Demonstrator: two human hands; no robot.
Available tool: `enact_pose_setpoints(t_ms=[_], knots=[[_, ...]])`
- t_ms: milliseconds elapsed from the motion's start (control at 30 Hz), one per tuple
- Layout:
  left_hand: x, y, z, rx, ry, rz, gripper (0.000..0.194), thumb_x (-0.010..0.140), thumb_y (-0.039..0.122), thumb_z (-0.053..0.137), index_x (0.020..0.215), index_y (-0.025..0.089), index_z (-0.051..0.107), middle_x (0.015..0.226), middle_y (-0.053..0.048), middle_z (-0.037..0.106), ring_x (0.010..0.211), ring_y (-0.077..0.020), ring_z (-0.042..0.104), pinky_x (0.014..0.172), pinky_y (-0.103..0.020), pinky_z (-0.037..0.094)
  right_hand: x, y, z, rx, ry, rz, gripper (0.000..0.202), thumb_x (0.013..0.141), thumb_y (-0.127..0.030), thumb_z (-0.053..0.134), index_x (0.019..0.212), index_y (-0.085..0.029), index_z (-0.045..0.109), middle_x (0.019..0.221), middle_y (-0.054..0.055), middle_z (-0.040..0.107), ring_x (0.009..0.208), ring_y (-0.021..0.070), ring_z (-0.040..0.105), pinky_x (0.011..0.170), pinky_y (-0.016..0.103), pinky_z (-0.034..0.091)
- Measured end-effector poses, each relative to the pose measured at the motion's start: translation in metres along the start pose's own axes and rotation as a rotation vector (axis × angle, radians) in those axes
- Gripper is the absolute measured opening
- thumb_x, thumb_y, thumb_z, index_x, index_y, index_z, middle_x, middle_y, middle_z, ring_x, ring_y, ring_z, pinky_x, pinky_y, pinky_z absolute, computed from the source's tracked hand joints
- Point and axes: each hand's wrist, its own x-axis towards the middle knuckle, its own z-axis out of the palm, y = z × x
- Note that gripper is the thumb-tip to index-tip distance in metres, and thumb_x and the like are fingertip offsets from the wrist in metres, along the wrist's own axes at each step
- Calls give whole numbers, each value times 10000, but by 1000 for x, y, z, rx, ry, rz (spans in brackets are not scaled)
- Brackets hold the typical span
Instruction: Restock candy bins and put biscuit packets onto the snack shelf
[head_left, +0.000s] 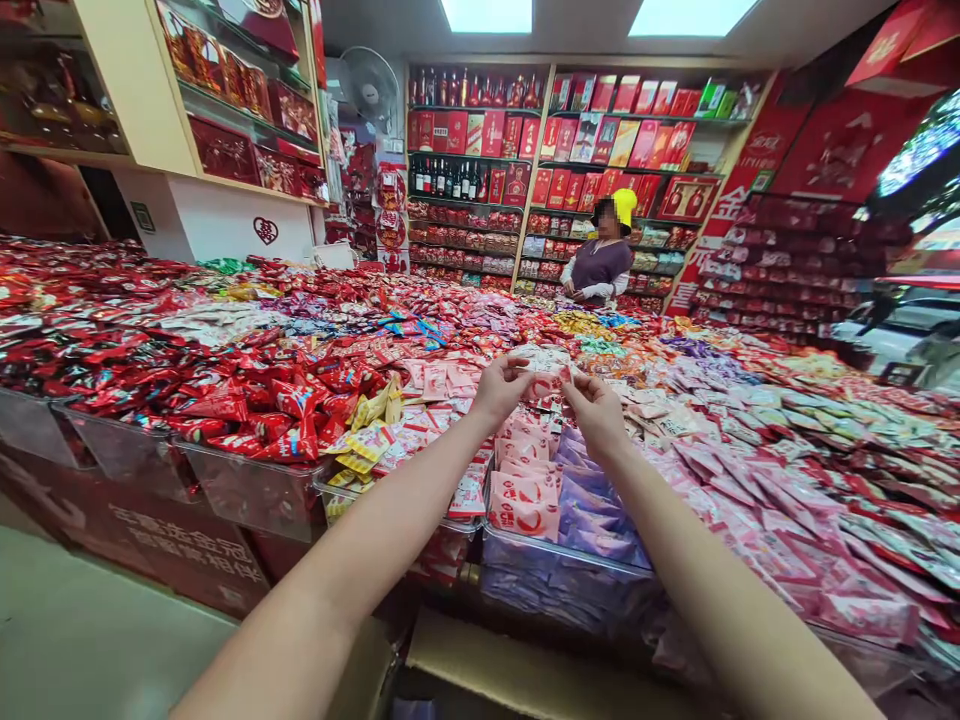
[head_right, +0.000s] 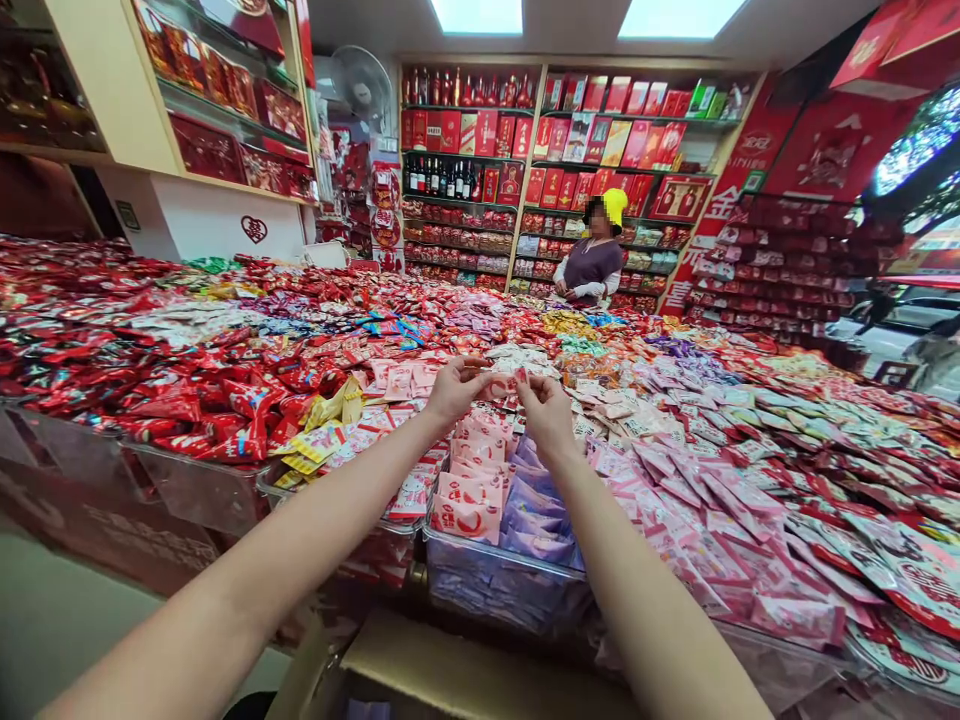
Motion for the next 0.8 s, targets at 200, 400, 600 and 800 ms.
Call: enact_pose_setpoints(t_ms=[200,400,600,800], knots=[[-1,-4,-4,218,24,-43,159,769,109,510,921,133,549,840,-64,651,764,-143,624,728,-292,498,8,-9,2,-43,-95,94,282,672,-366,594,858,-207,456,833,10,587,698,142,592,604,296,511],[-6,-8,-15,527,-27,-118,291,647,7,540,896,147,595,875,-99,663,854,-229,610,795,-352,448,36,-15,-10,-910,-284,-155,356,644,-132,552,995,-152,495,840,56,611,758,169,560,682,289,443],[-9,-4,-18,691,-45,-164,417,655,34,544,1056,152,548,935,-114,667,843,-218,613,743,-313,449,48,-12,3,-918,-654,-140,199,622,-47,491,752,-148,602,693,-10,625,660,124,541,600,217,417],[-9,-3,-17,758,-102,-101,352,686,81,522,1020,158,598,930,-84,677,862,-199,610,748,-275,448,47,5,18,-805,-710,-103,292,657,-79,555,930,-146,637,763,7,682,685,122,596,618,215,445]])
